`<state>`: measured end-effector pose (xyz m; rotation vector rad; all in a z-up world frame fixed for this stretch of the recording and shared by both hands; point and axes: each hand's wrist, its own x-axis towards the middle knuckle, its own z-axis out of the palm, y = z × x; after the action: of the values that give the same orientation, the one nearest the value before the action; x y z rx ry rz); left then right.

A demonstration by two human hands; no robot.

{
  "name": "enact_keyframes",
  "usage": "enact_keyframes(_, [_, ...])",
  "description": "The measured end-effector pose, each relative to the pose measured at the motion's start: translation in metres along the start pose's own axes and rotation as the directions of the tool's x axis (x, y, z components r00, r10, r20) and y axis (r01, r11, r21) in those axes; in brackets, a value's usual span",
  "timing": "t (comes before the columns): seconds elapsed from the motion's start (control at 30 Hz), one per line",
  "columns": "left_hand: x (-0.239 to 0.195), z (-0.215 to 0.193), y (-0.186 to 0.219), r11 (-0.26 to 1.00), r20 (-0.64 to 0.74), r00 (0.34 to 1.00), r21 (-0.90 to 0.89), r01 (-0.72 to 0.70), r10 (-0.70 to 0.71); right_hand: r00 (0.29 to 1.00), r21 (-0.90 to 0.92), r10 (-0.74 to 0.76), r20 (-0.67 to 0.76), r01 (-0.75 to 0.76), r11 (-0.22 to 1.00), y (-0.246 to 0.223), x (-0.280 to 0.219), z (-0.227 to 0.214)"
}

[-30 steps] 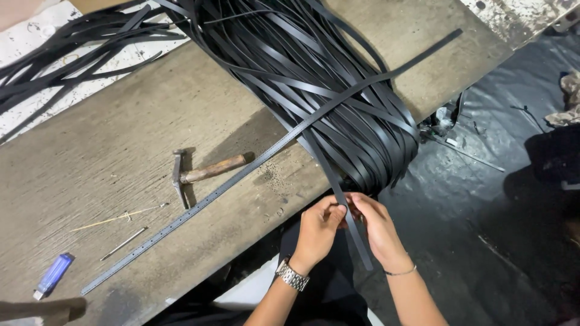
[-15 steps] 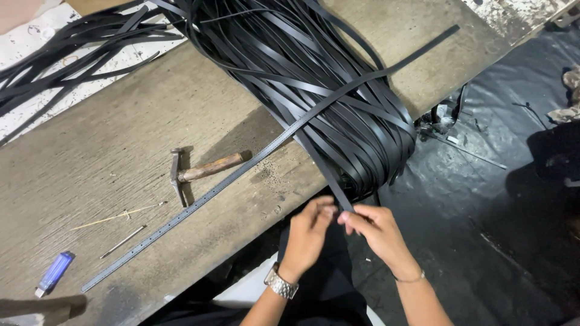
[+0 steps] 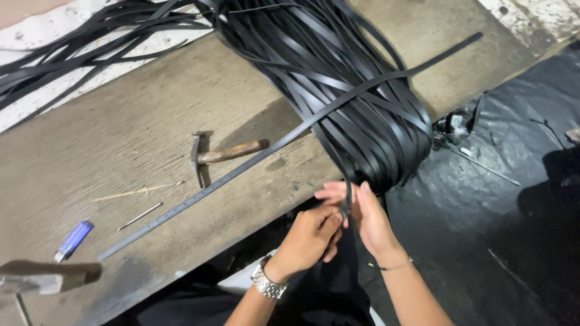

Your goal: The person measures a black leather strap against a metal ruler, marks it with a wooden stick, and then uses a hammer and nail to attach a metal piece to the strap. The person repeats this process for multiple straps.

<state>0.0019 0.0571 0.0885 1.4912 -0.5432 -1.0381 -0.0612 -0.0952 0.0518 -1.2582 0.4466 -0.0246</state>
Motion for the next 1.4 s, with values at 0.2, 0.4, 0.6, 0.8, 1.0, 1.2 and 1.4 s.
enact_keyframes(0.2, [-0.042,-0.058,-0.003,0.921,-0.196,0.979,0.37,0.12,-0.049,0.95,0.27,-0.19,-0.248,0.256,0.928,0.021,0.03,0.023])
enact_keyframes(0.4, [-0.104,-0.1,-0.016,0.391,-0.548,0.784,0.816,0.426,0.291,0.881,0.262,-0.189,-0.433,0.324,0.909,0.03,0.034,0.065])
enact_keyframes(0.6, [-0.094,-0.123,-0.076,0.267,-0.449,0.704,0.894,0.361,0.55,0.898,0.217,-0.15,-0.413,0.257,0.941,0.09,0.041,0.091])
enact_keyframes(0.8, [-0.053,-0.077,-0.08,0.515,-0.279,0.719,0.848,-0.126,0.636,0.89,0.241,-0.106,-0.443,0.232,0.942,0.094,0.024,0.126])
enact_keyframes(1.0, [-0.034,-0.087,-0.104,0.467,-0.181,0.72,0.857,-0.218,0.67,0.931,0.416,-0.068,-0.36,0.226,0.881,0.085,0.034,0.093])
enact_keyframes(1.2, [-0.046,-0.097,-0.091,0.45,-0.293,0.735,0.893,-0.018,0.612,0.901,0.367,-0.231,-0.366,0.368,0.854,0.054,0.049,0.059])
enact_keyframes(1.4, [-0.031,-0.078,-0.069,0.406,-0.205,0.722,0.907,-0.114,0.661,0.825,0.211,-0.253,-0.506,0.403,0.891,0.087,0.025,0.101])
